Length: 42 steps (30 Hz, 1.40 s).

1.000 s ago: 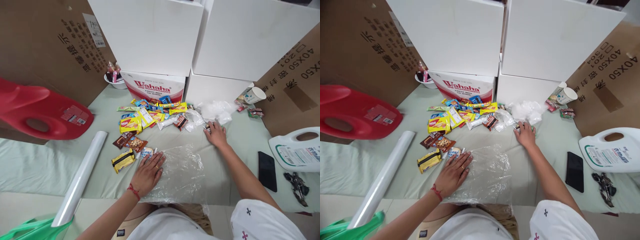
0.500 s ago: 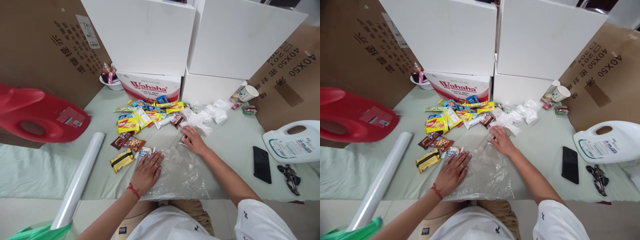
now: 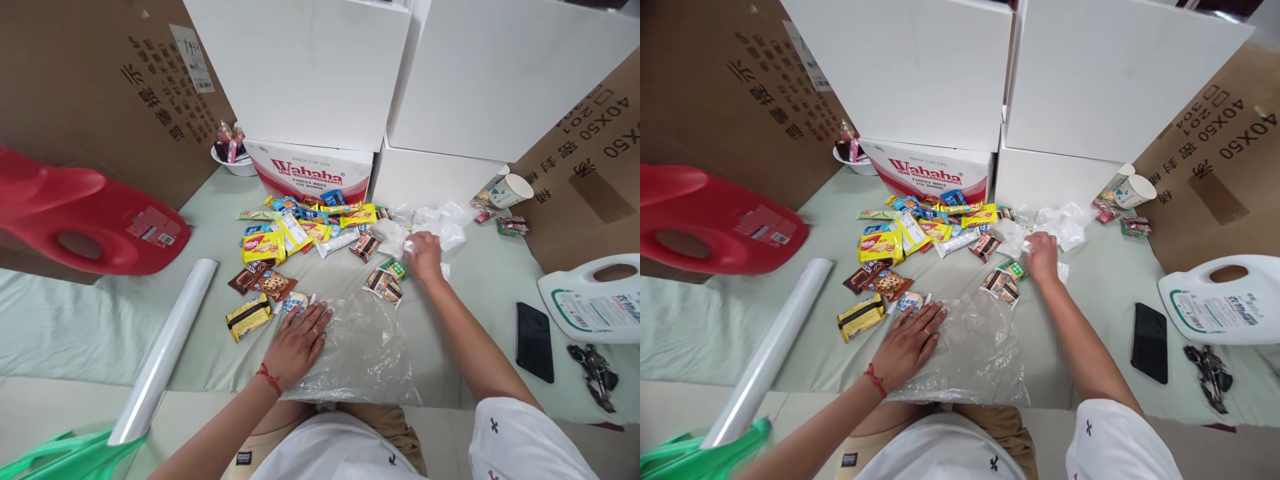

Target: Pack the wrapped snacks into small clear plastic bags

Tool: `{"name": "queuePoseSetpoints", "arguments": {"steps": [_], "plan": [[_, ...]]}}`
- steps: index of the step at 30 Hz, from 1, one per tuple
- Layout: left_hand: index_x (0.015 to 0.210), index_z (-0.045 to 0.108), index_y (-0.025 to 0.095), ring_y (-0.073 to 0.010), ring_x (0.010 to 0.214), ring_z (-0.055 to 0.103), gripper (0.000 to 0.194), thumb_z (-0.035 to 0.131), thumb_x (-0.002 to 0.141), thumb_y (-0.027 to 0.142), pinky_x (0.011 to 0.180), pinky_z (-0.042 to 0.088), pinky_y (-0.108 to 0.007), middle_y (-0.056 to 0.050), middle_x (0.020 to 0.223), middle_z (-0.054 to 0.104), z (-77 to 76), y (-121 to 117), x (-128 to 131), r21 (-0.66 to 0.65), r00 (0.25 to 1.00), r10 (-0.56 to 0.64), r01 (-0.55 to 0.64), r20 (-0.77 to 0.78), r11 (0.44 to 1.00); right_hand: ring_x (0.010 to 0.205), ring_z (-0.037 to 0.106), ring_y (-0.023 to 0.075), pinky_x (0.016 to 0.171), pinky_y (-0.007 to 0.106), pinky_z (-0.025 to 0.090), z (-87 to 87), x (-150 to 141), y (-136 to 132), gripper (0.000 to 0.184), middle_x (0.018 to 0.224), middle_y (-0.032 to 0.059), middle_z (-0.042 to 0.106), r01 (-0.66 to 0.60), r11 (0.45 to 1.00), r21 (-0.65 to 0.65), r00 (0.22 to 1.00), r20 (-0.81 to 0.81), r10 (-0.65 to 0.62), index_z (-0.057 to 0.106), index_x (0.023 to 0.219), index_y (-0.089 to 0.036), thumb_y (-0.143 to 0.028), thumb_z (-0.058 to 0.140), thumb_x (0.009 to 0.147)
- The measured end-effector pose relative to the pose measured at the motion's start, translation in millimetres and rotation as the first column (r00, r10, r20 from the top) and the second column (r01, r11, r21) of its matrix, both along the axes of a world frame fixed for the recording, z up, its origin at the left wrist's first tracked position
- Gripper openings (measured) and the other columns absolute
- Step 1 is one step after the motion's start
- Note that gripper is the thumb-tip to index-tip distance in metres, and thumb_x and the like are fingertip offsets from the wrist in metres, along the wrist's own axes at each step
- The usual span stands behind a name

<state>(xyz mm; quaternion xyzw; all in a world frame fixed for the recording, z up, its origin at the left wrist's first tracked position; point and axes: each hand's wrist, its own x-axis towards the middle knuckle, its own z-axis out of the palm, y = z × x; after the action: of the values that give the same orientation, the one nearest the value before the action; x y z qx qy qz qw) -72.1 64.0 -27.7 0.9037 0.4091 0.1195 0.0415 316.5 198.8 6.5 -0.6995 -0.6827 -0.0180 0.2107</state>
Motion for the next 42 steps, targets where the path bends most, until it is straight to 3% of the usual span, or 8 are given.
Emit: {"name": "queuePoseSetpoints", "arguments": {"steps": [4,9,11,14,18,26,37,42], "plan": [[0.153,0.049,0.023,-0.0249,0.146,0.047,0.051,0.043,0.104,0.031,0.126,0.021,-0.046,-0.007,0.159,0.05,-1.3,0,-1,0.02,1.0,-0.001,0.002,-0.017,1.0,0.117,0.051,0.0311,0.109,0.048,0.038,15.0,39,23,0.036,0.12,0.0171,0.06,0.275,0.938,0.209,0.957,-0.154,-0.247,0.069,0.117,-0.015,-0.037,0.048,0.098],[0.153,0.049,0.024,-0.0248,0.146,0.048,0.051,0.044,0.104,0.031,0.126,0.022,-0.046,-0.006,0.159,0.05,-1.8,0,-1,0.027,1.0,0.004,-0.004,-0.011,1.0,0.139,0.033,0.0413,0.112,0.063,0.031,47.7,62,61,0.063,0.15,0.0224,0.044,0.415,0.907,-0.074,0.899,-0.121,-0.421,0.056,0.139,-0.016,-0.053,0.062,0.088],[0.154,0.049,0.025,-0.0247,0.146,0.048,0.051,0.044,0.104,0.031,0.126,0.023,-0.046,-0.006,0.159,0.05,-2.1,0,-1,0.019,1.0,0.005,-0.005,-0.001,1.0,0.145,0.025,0.0433,0.113,0.065,0.028,60.6,53,58,0.071,0.157,0.0227,0.036,0.378,0.926,-0.018,0.924,-0.056,-0.379,0.05,0.146,-0.016,-0.055,0.064,0.088],[0.155,0.048,0.026,-0.0245,0.146,0.048,0.052,0.044,0.103,0.032,0.126,0.024,-0.046,-0.005,0.159,0.05,-2.2,0,-1,0.01,1.0,0.007,-0.008,0.009,1.0,0.14,0.034,0.0372,0.114,0.057,0.034,68.3,23,35,0.048,0.147,0.0185,0.049,0.176,0.972,0.156,0.979,0.073,-0.19,0.056,0.14,-0.018,-0.04,0.049,0.099],[0.153,0.049,0.024,-0.0251,0.146,0.048,0.051,0.044,0.103,0.031,0.125,0.022,-0.046,-0.006,0.158,0.05,-1.5,0,-1,0.026,1.0,0.002,-0.002,-0.007,1.0,0.115,0.056,0.0323,0.094,0.043,0.049,49.6,-16,10,0.033,0.11,0.0165,0.067,-0.023,0.954,-0.298,0.96,0.261,0.105,0.073,0.11,-0.017,-0.019,0.042,0.097],[0.153,0.05,0.024,-0.025,0.146,0.047,0.05,0.042,0.105,0.034,0.126,0.021,-0.046,-0.005,0.16,0.049,-3.2,1,-1,0.017,1.0,0.001,-0.001,-0.023,1.0,0.111,0.068,0.0296,0.086,0.038,0.053,28.4,-3,51,0.054,0.146,0.0194,0.054,0.22,0.839,-0.498,0.933,0.36,-0.031,0.049,0.149,-0.022,-0.017,0.045,0.096],[0.162,0.033,0.022,-0.0311,0.157,0.027,0.079,0.045,0.098,0.065,0.129,0.002,-0.054,-0.011,0.168,0.032,1.3,1,2,-0.1,1.0,-0.004,0.004,0.001,0.995,0.109,0.069,0.0309,0.086,0.034,0.052,41.7,8,63,0.045,0.123,0.0209,0.068,0.236,0.746,-0.623,0.92,0.391,0.036,0.07,0.123,-0.012,-0.039,0.067,0.087],[0.163,0.031,0.021,-0.0337,0.159,0.021,0.085,0.043,0.096,0.071,0.127,-0.006,-0.062,-0.014,0.17,0.026,3.9,-2,5,-0.125,0.998,0.058,-0.058,0.001,0.99,0.109,0.067,0.0287,0.09,0.036,0.052,67.6,4,21,0.057,0.145,0.0159,0.051,0.112,0.868,-0.483,0.967,0.253,0.016,0.061,0.139,-0.024,-0.047,0.068,0.087]]}}
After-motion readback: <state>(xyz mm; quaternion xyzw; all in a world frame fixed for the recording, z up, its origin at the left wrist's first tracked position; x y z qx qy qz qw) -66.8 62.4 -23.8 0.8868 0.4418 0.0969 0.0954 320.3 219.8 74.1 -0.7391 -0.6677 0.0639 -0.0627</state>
